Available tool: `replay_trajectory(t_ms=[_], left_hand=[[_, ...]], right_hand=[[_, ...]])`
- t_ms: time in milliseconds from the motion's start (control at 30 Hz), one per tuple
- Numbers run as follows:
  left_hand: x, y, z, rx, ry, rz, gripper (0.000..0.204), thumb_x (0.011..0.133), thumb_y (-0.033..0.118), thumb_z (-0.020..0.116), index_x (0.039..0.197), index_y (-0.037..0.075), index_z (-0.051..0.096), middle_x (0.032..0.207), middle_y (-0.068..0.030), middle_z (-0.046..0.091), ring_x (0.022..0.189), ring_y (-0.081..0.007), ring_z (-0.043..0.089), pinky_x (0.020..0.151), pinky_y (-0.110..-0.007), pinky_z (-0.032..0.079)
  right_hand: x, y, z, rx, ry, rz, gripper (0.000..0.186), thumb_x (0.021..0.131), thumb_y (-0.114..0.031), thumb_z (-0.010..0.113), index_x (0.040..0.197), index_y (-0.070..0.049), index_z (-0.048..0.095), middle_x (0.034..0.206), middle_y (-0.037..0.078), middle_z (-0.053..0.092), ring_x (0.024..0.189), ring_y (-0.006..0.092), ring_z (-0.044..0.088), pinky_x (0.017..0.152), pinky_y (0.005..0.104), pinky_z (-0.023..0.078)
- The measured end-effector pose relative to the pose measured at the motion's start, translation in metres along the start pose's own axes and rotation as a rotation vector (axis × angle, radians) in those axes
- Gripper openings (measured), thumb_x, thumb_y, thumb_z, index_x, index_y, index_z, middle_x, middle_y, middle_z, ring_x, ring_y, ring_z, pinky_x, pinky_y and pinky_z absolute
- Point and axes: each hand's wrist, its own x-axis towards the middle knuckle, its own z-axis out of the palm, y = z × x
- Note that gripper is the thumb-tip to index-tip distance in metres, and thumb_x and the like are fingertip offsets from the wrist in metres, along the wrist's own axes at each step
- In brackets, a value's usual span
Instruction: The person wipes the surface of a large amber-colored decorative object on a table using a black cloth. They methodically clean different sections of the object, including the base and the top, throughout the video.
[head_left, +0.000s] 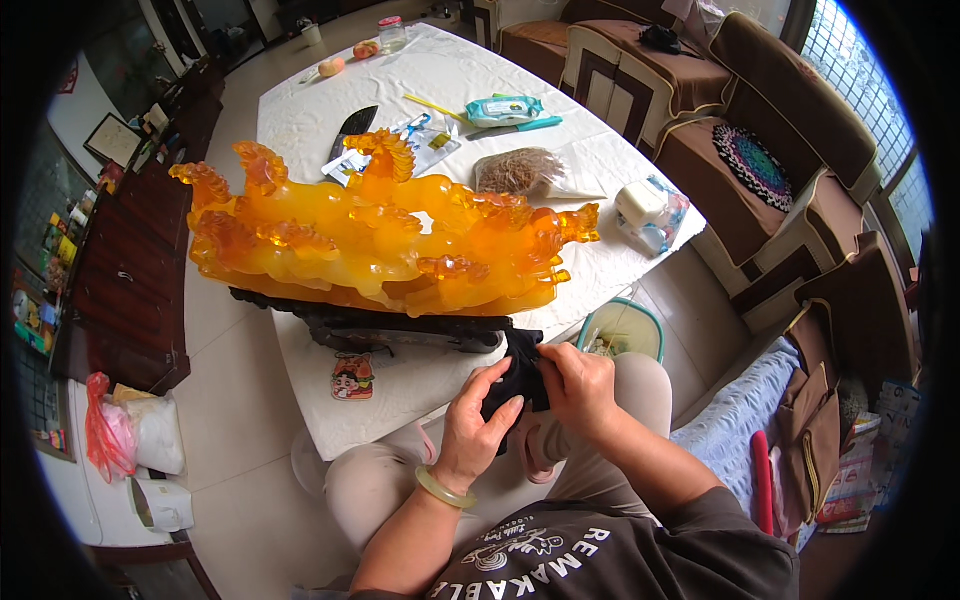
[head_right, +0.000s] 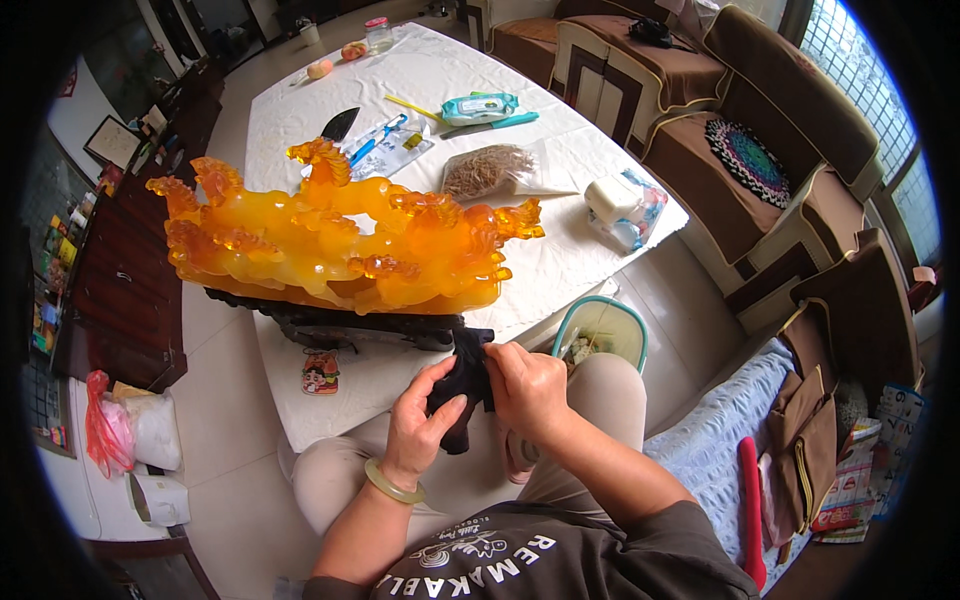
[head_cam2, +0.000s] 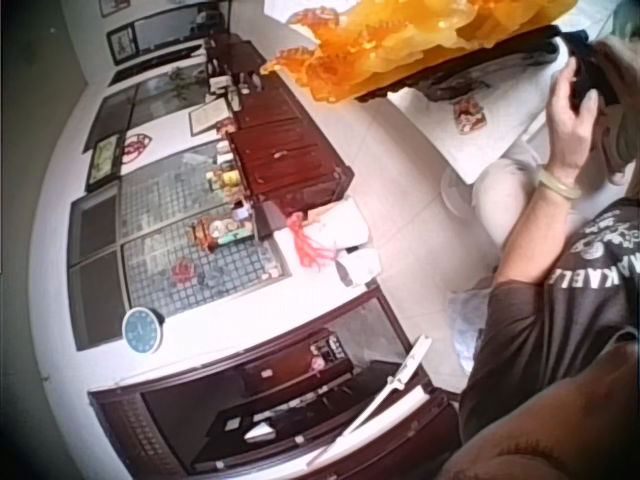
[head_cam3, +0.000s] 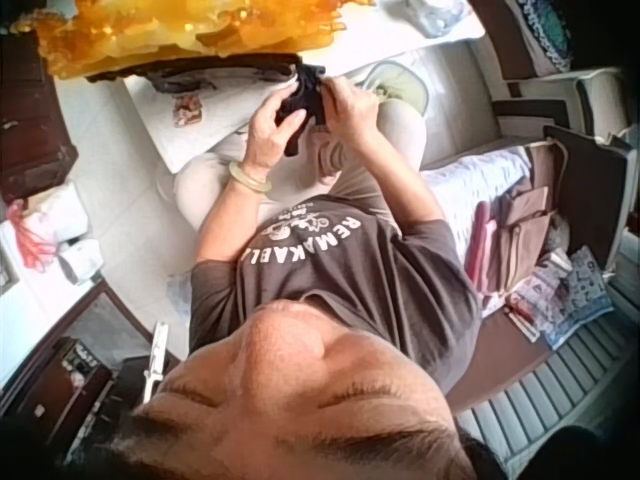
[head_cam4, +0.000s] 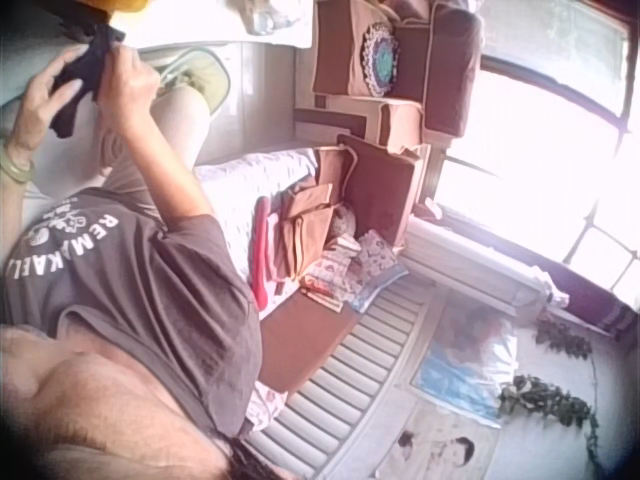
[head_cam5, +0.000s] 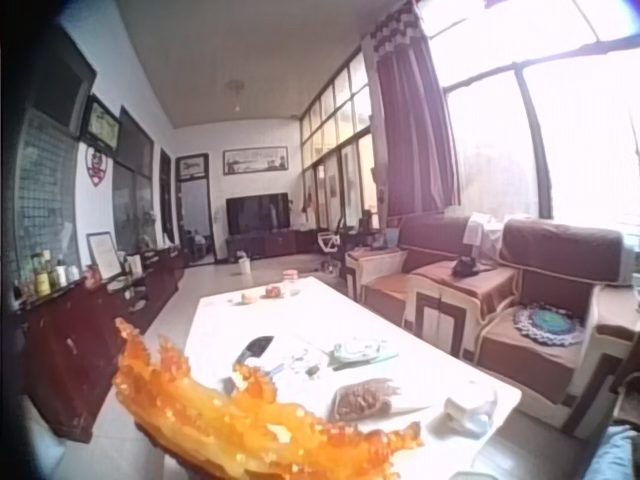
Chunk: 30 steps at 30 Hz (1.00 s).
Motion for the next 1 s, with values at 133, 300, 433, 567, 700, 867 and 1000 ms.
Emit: replay_trajectory(t_ms=[133, 300, 433, 567, 700, 867, 1000], left_hand=[[0.000, -0.005, -0.002, 0.039, -0.026, 0.007, 0.047, 0.090, 0.008, 0.066, 0.133, -0.006, 0.054, 0.119, -0.0134, 0.061, 0.111, -0.0209, 0.058, 0.099, -0.031, 0.045], [0.000, -0.004, 0.001, 0.046, 0.002, 0.025, 0.049, 0.089, 0.007, 0.066, 0.134, -0.006, 0.052, 0.120, -0.0143, 0.059, 0.112, -0.0219, 0.058, 0.100, -0.032, 0.044], [0.001, -0.001, 0.001, 0.013, 0.041, 0.044, 0.050, 0.089, 0.005, 0.065, 0.136, -0.006, 0.050, 0.123, -0.0143, 0.057, 0.114, -0.0221, 0.057, 0.101, -0.032, 0.044], [0.003, -0.007, -0.002, 0.061, 0.024, 0.068, 0.050, 0.090, 0.004, 0.064, 0.136, -0.006, 0.050, 0.125, -0.0134, 0.056, 0.114, -0.0218, 0.057, 0.101, -0.032, 0.044], [0.004, -0.009, -0.001, 0.070, 0.009, 0.061, 0.050, 0.090, 0.005, 0.064, 0.136, -0.006, 0.049, 0.124, -0.0133, 0.057, 0.114, -0.0215, 0.057, 0.101, -0.032, 0.044], [0.001, -0.011, 0.001, 0.047, -0.036, -0.019, 0.050, 0.090, 0.006, 0.065, 0.136, -0.006, 0.050, 0.123, -0.0127, 0.057, 0.113, -0.0207, 0.056, 0.101, -0.032, 0.043], [0.001, -0.008, 0.002, 0.061, -0.034, -0.002, 0.049, 0.090, 0.005, 0.064, 0.136, -0.006, 0.051, 0.121, -0.0116, 0.058, 0.112, -0.0198, 0.056, 0.101, -0.031, 0.043]], right_hand=[[0.001, 0.001, 0.001, -0.011, 0.004, -0.018, 0.012, 0.080, -0.001, 0.068, 0.092, -0.003, 0.065, 0.075, 0.011, 0.066, 0.055, 0.0298, 0.063, 0.048, 0.0372, 0.050], [-0.001, -0.001, 0.003, -0.015, -0.021, 0.040, 0.016, 0.079, 0.003, 0.068, 0.093, -0.002, 0.065, 0.075, 0.015, 0.068, 0.061, 0.0319, 0.067, 0.052, 0.0369, 0.052], [0.007, -0.003, 0.010, 0.004, -0.006, 0.034, 0.015, 0.080, 0.003, 0.067, 0.093, -0.003, 0.065, 0.074, 0.015, 0.067, 0.060, 0.0324, 0.066, 0.052, 0.0373, 0.052], [0.005, 0.003, 0.021, -0.011, -0.002, 0.037, 0.012, 0.081, 0.003, 0.066, 0.091, -0.003, 0.064, 0.071, 0.015, 0.065, 0.058, 0.0331, 0.065, 0.050, 0.0386, 0.051], [-0.002, 0.009, 0.025, 0.018, -0.012, 0.061, 0.010, 0.082, 0.003, 0.066, 0.090, -0.002, 0.063, 0.069, 0.016, 0.064, 0.057, 0.0338, 0.065, 0.048, 0.0398, 0.050], [-0.024, 0.016, 0.027, 0.049, -0.014, 0.078, 0.012, 0.081, 0.003, 0.067, 0.091, -0.002, 0.063, 0.069, 0.015, 0.064, 0.057, 0.0332, 0.065, 0.048, 0.0389, 0.051], [-0.014, 0.014, 0.020, 0.082, 0.089, 0.030, 0.012, 0.082, 0.001, 0.067, 0.091, -0.003, 0.062, 0.068, 0.012, 0.063, 0.053, 0.0318, 0.063, 0.045, 0.0388, 0.049]])
